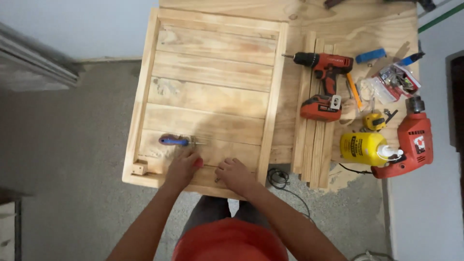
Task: Assembling a wooden structure by drilling holes, applying wood glue, and positioning wooden slats on a workbench.
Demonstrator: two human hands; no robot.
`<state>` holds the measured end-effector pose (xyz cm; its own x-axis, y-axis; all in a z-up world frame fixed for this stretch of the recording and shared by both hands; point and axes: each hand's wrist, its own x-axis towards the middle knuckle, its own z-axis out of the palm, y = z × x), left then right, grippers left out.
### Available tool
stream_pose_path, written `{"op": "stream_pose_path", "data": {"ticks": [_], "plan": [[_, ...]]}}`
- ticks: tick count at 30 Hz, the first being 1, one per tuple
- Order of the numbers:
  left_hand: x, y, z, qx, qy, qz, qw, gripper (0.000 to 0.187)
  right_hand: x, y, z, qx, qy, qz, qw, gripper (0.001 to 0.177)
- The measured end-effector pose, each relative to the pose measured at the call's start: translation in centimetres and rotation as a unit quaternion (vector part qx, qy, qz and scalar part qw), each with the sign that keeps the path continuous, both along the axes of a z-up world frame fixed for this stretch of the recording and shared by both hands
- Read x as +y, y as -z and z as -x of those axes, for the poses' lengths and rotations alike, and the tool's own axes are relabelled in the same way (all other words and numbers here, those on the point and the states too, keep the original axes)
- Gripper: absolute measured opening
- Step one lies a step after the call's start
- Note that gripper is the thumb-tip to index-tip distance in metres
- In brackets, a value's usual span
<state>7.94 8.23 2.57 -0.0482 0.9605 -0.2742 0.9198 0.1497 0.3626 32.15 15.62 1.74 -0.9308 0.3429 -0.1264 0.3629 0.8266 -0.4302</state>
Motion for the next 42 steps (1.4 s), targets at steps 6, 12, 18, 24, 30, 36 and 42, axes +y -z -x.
{"op": "stream_pose_path", "data": {"ticks": [6, 12, 18, 24, 30, 36, 42], "plan": [[0.1, -2.9, 0.6, -0.077, -0.02, 0.056, 0.995, 0.039, -1.1, 3.6, 1.0, -0.063, -0.029, -0.044, 0.997, 0.034], [-1.3, -3.9, 0.6, -0.279, -0.142, 0.077, 0.947, 0.039, -0.3, -6.9, 0.5, 0.084, 0.267, 0.231, 0.932, 0.029], [-0.4, -7.6, -4.1, -0.347, 0.016, 0.041, 0.937, 0.03, -3.0, -11.8, 1.1, 0.132, 0.474, 0.389, 0.779, 0.015], [2.5, -2.4, 1.9, -0.078, 0.163, -0.201, 0.963, 0.039, -6.1, -13.3, -6.5, 0.107, 0.665, 0.333, 0.66, 0.018], [4.0, -2.6, 9.3, 0.192, 0.185, -0.104, 0.958, 0.024, -13.5, -15.2, -14.7, 0.055, 0.792, 0.291, 0.535, 0.017], [6.7, -5.3, 0.5, -0.112, 0.16, 0.114, 0.974, 0.023, -21.6, -10.6, -17.9, 0.162, 0.836, 0.314, 0.42, 0.015], [4.0, -5.4, -11.5, -0.291, 0.21, 0.114, 0.927, 0.022, -20.2, -11.2, -20.3, 0.151, 0.867, 0.266, 0.393, 0.012]]}}
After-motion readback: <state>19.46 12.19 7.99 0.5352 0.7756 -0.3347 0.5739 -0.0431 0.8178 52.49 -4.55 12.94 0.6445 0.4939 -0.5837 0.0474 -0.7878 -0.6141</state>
